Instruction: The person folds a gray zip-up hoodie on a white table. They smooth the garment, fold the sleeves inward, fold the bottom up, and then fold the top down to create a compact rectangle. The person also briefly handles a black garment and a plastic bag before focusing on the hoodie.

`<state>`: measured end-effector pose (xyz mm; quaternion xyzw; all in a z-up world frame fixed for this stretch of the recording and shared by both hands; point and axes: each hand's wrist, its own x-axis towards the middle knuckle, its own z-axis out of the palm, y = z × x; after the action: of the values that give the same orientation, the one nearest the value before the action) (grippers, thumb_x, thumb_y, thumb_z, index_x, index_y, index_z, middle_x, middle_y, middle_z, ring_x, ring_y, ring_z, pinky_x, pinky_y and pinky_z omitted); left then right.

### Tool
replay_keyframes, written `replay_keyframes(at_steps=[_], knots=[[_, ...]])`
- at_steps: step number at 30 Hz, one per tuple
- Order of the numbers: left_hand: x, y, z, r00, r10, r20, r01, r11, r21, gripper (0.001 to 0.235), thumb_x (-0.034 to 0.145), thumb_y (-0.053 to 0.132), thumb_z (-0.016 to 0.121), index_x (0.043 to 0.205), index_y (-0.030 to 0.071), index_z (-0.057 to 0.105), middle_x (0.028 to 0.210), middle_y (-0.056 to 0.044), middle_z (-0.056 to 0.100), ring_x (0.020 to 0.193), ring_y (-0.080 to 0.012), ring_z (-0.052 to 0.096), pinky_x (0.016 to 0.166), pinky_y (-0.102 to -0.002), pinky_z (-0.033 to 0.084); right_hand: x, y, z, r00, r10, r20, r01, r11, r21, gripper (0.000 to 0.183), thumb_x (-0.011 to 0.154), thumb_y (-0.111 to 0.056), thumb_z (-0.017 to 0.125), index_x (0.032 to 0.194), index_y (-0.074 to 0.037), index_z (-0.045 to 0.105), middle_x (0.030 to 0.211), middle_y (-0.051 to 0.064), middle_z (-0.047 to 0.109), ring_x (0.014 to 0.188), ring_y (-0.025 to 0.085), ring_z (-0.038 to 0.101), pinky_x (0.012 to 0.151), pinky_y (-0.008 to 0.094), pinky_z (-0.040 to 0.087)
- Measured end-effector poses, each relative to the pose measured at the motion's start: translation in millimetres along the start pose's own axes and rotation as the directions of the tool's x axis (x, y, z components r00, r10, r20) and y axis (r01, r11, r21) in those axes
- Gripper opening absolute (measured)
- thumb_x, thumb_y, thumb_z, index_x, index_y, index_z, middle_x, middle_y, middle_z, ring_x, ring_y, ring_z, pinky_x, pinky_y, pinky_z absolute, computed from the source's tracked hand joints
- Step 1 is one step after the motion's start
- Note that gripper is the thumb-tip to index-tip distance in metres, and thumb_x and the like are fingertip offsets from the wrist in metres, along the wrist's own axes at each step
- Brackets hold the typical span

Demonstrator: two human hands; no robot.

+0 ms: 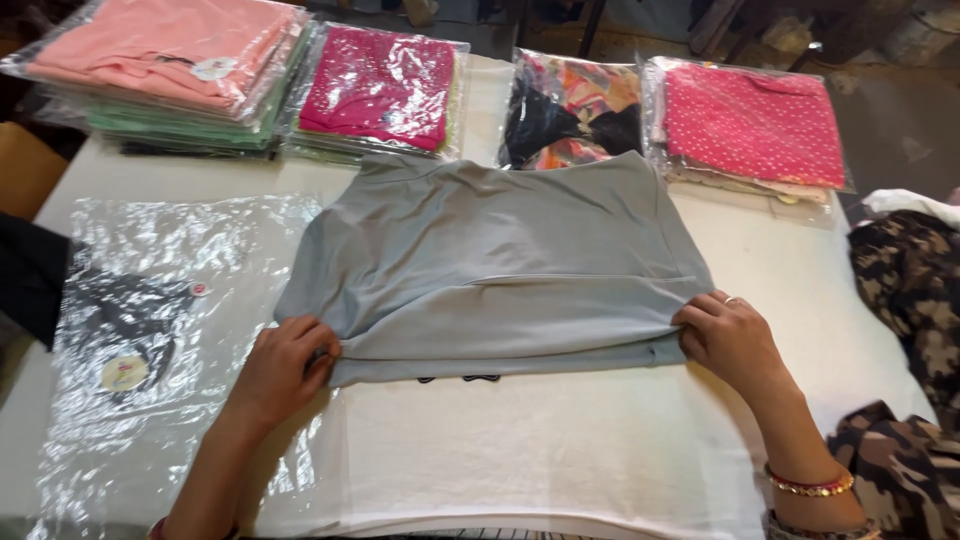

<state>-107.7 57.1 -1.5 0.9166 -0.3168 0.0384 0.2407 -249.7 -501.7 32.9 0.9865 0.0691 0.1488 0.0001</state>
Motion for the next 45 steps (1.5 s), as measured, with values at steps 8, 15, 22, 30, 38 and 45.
replay_keyframes(at_steps=[8, 15, 22, 30, 38, 45], knots=[[0.7, -6.1, 1.6, 0.96, -0.226, 0.165, 0.258, 0.945, -0.204, 0.033, 0.08, 0.009, 0.069, 0.112, 0.017, 0.07, 0.096, -0.004, 0.066, 0.088, -0.0234, 0.073, 0.077, -0.036, 0.055, -19.1, 17.8, -7.4, 0.998, 0.057, -0.017, -0.058, 0.996, -0.065, 0.008, 0.076, -0.01, 0.074, 0.083, -0.014, 0.075, 0.085, -0.002, 0.071, 0.088, 0.021, 0.065, 0.077, 0.037, 0.052], [-2.4, -7.9, 1.5, 0.985, -0.145, 0.098, 0.155, 0.984, -0.094, 0.027, 0.08, 0.016, 0.077, 0.106, 0.016, 0.072, 0.081, -0.004, 0.066, 0.086, -0.0233, 0.063, 0.08, -0.037, 0.053, -28.5, 17.7, -24.0, 0.997, 0.066, 0.029, -0.066, 0.998, 0.008, 0.011, 0.077, -0.012, 0.076, 0.088, -0.013, 0.077, 0.09, -0.002, 0.073, 0.093, 0.021, 0.065, 0.082, 0.037, 0.053], [-4.9, 4.2, -8.6, 0.921, -0.332, 0.204, 0.364, 0.919, -0.15, 0.036, 0.083, 0.023, 0.076, 0.118, 0.022, 0.07, 0.078, -0.006, 0.064, 0.075, -0.0232, 0.064, 0.072, -0.038, 0.055, -41.5, 19.3, -18.4, 0.999, 0.033, -0.01, -0.033, 0.998, 0.058, 0.022, 0.072, -0.017, 0.076, 0.093, -0.011, 0.078, 0.096, 0.002, 0.074, 0.094, 0.023, 0.066, 0.077, 0.039, 0.052], [-7.2, 17.4, -6.1, 0.991, -0.131, 0.037, 0.128, 0.989, 0.076, 0.05, 0.072, 0.031, 0.079, 0.121, 0.03, 0.071, 0.1, -0.002, 0.064, 0.103, -0.0232, 0.06, 0.089, -0.042, 0.045, -43.6, 26.1, -9.7, 0.996, 0.092, 0.009, -0.093, 0.993, 0.071, 0.014, 0.074, -0.013, 0.074, 0.088, -0.012, 0.076, 0.09, 0.0, 0.073, 0.086, 0.023, 0.068, 0.078, 0.038, 0.054], [-8.3, 16.2, 18.4, 0.996, 0.087, 0.024, -0.091, 0.976, 0.198, 0.029, 0.081, 0.017, 0.072, 0.109, 0.024, 0.073, 0.095, 0.006, 0.066, 0.098, -0.0143, 0.062, 0.103, -0.047, 0.034, -45.3, 29.0, -7.8, 0.989, 0.14, 0.055, -0.141, 0.99, 0.03, 0.014, 0.074, -0.018, 0.077, 0.087, -0.013, 0.075, 0.086, -0.001, 0.069, 0.081, 0.022, 0.068, 0.076, 0.037, 0.055], [-6.7, 17.3, -0.9, 0.987, 0.049, 0.15, -0.074, 0.982, 0.171, 0.024, 0.08, 0.009, 0.07, 0.098, 0.024, 0.073, 0.096, 0.007, 0.067, 0.097, -0.0125, 0.064, 0.102, -0.045, 0.034, -56.6, 21.4, -20.1, 0.905, 0.305, 0.298, -0.304, 0.951, -0.05, 0.021, 0.077, -0.026, 0.077, 0.097, -0.02, 0.077, 0.09, -0.006, 0.071, 0.077, 0.016, 0.071, 0.073, 0.033, 0.059]])
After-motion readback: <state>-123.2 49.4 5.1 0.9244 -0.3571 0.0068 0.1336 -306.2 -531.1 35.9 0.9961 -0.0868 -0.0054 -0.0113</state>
